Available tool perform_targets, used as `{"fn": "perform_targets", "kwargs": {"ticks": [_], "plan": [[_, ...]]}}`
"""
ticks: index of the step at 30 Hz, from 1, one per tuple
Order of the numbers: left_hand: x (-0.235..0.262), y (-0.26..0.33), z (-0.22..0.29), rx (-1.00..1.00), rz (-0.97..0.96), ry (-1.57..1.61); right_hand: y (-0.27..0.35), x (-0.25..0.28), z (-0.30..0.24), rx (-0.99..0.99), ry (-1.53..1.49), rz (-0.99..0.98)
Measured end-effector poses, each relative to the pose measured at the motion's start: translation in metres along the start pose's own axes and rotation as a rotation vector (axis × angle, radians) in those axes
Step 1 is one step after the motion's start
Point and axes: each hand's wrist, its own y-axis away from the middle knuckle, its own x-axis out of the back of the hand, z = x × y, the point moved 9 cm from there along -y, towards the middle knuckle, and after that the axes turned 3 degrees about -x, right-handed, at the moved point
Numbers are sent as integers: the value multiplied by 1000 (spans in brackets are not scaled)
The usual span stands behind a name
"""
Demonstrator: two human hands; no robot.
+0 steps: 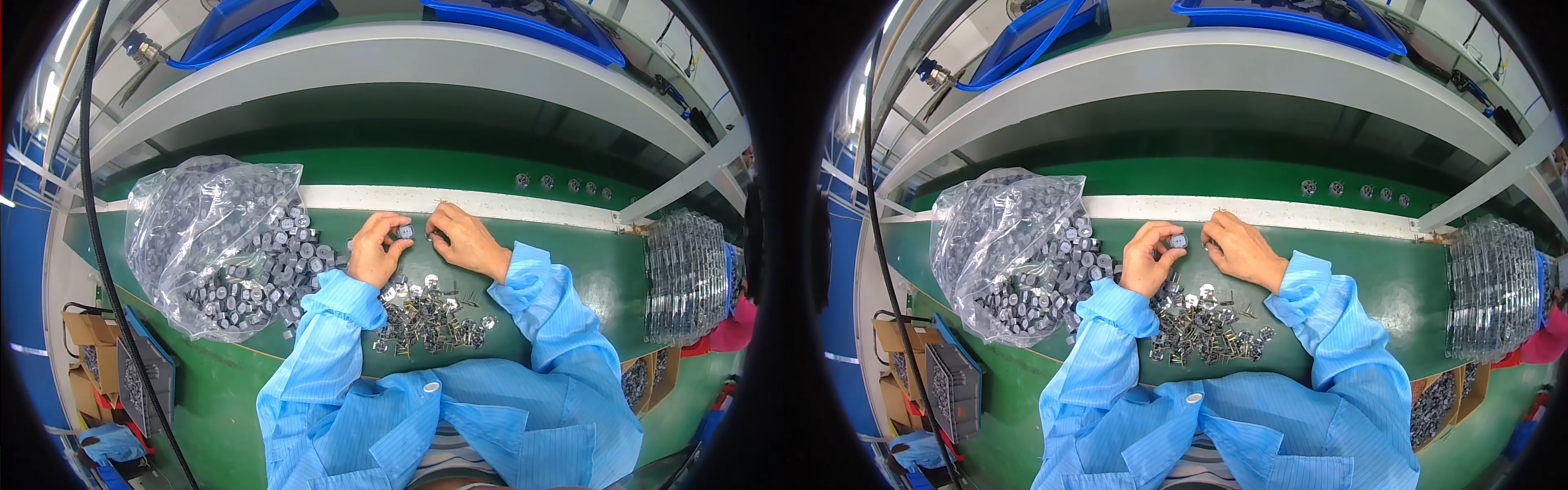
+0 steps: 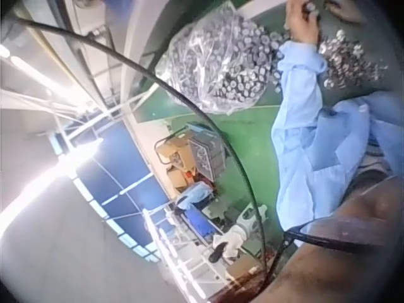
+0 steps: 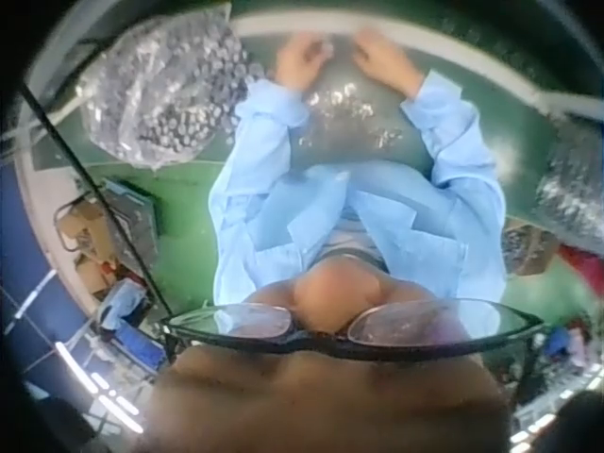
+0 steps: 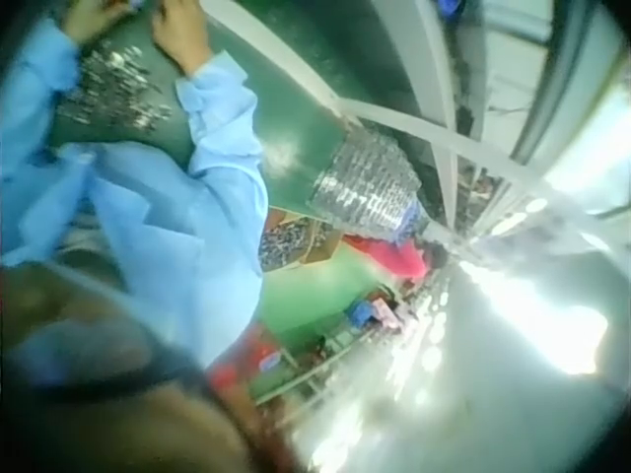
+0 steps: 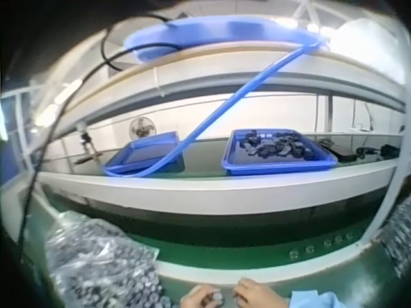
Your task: The person repeatedly assembles components by fitting metal pins into plastic bases by hand and placing the completed pieces onto the track.
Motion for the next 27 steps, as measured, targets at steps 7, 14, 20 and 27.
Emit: {"fn": "perform_targets", "kwargs": {"ticks": [7, 14, 20, 27], "plan": [[-5, 2, -4, 29, -5, 31, 0, 4, 16, -172, 42, 34], [-18, 4, -6, 90, -96, 100, -1, 8, 12, -173, -667, 194], [-17, 5, 1, 27, -74, 107, 2, 19, -24, 41, -327, 194], [-8, 7, 22, -92, -3, 39, -1, 22, -17, -88, -394, 107]]}}
